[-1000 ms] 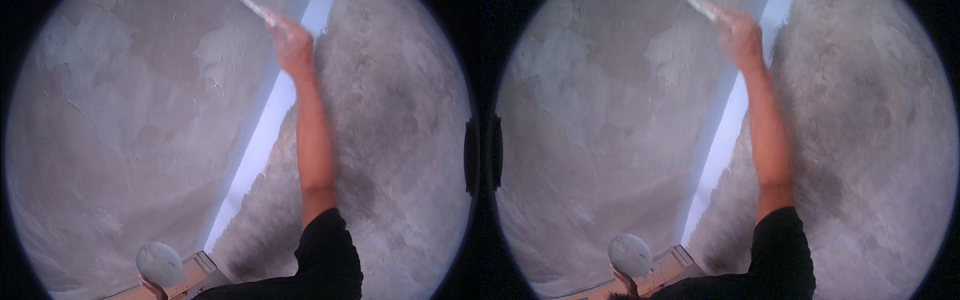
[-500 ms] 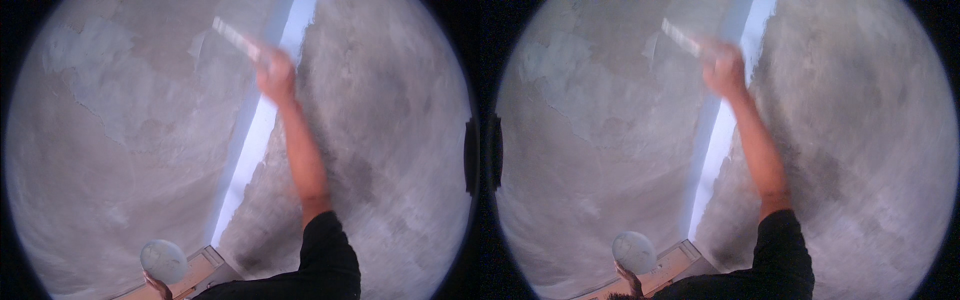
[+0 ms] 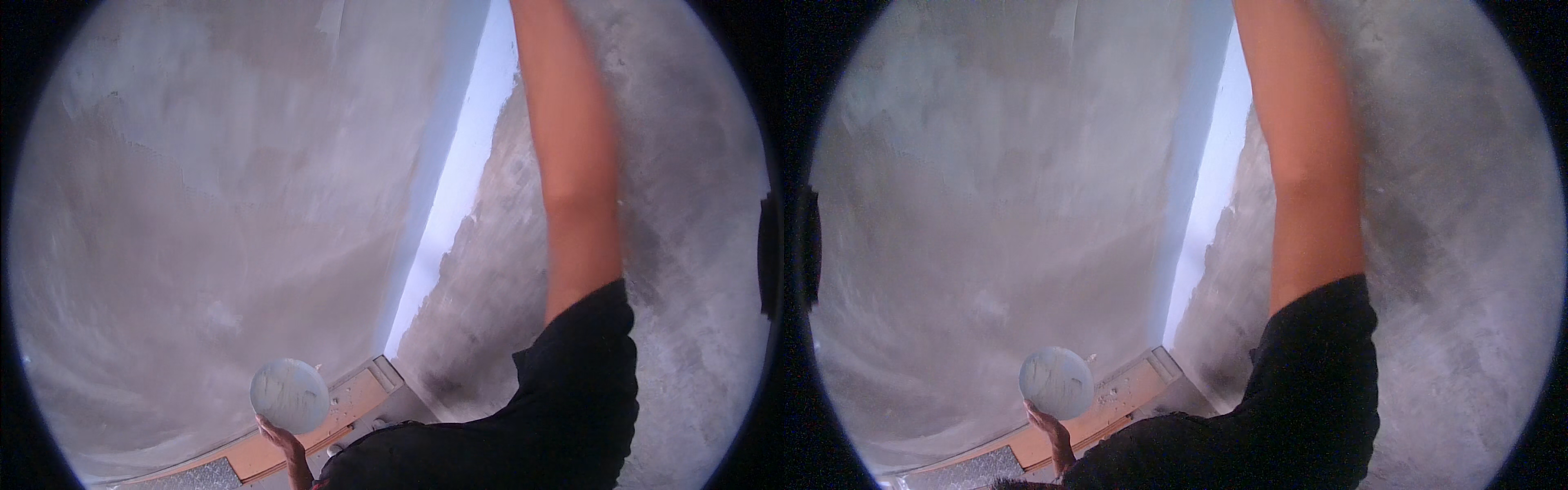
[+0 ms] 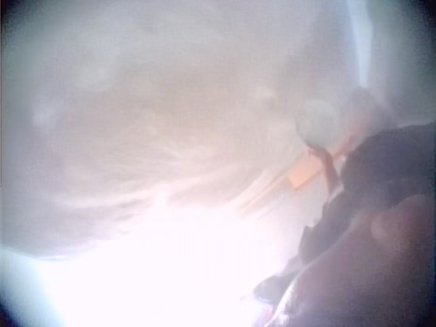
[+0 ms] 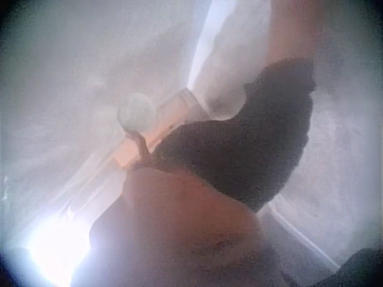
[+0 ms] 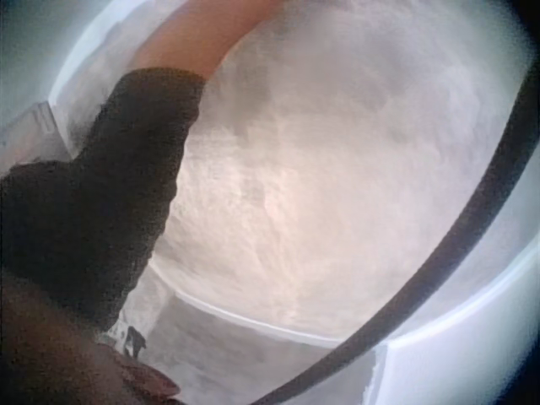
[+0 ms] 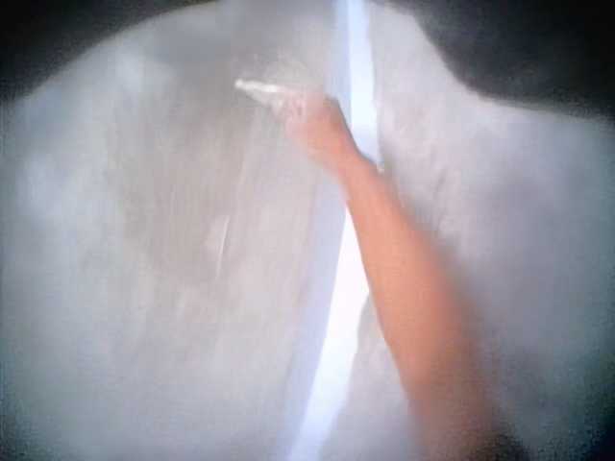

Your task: The person applies plaster to a concrete wall using a scraper and a small bucket. They scoop plaster onto the scraper and smooth it onto different sections of the wall and a vertical corner.

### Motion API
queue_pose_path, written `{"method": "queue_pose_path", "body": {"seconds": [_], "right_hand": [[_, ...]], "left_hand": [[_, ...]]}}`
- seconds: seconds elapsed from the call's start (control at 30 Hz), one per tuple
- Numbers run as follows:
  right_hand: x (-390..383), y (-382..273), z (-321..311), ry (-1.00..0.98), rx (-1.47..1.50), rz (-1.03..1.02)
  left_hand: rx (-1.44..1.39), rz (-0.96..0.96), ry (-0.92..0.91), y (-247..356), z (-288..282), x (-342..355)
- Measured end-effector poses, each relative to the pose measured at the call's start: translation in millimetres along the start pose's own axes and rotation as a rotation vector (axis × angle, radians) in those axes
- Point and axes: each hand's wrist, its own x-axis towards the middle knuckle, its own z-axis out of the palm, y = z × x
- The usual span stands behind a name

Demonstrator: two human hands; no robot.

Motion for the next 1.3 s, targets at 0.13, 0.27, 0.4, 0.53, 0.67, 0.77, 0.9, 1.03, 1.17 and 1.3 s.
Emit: {"method": "queue_pose_path", "body": {"seconds": [0.13,0.27,0.4,0.53,0.67,0.77,0.9,1.03,1.17,1.3], "right_hand": [[-125,-45,1,0.072,0.203,-0.200],[-242,-115,-4,-0.119,0.170,-0.185],[-279,-144,-27,-0.287,0.314,-0.044],[-221,-97,-49,-0.099,0.286,0.004],[-99,-21,-65,0.086,-0.136,0.155],[-4,33,-55,0.248,-0.107,-0.050],[84,74,-37,0.272,-0.240,0.016],[103,67,-27,0.275,-0.097,0.135],[120,95,-13,0.141,-0.166,0.072],[28,64,-4,0.091,0.036,0.022]], "left_hand": [[0.013,-0.016,-0.015,16,5,-8],[0.053,0.066,0.025,6,2,-1],[-0.019,0.080,-0.035,24,17,-7],[-0.036,0.062,-0.004,12,11,-3],[-0.026,0.049,-0.005,9,22,-1],[-0.017,0.048,-0.006,7,28,0],[-0.012,0.041,-0.008,11,36,2],[0.009,0.048,0.010,16,34,5],[-0.002,0.047,-0.011,14,45,9],[0.012,0.034,-0.013,11,49,11]]}}
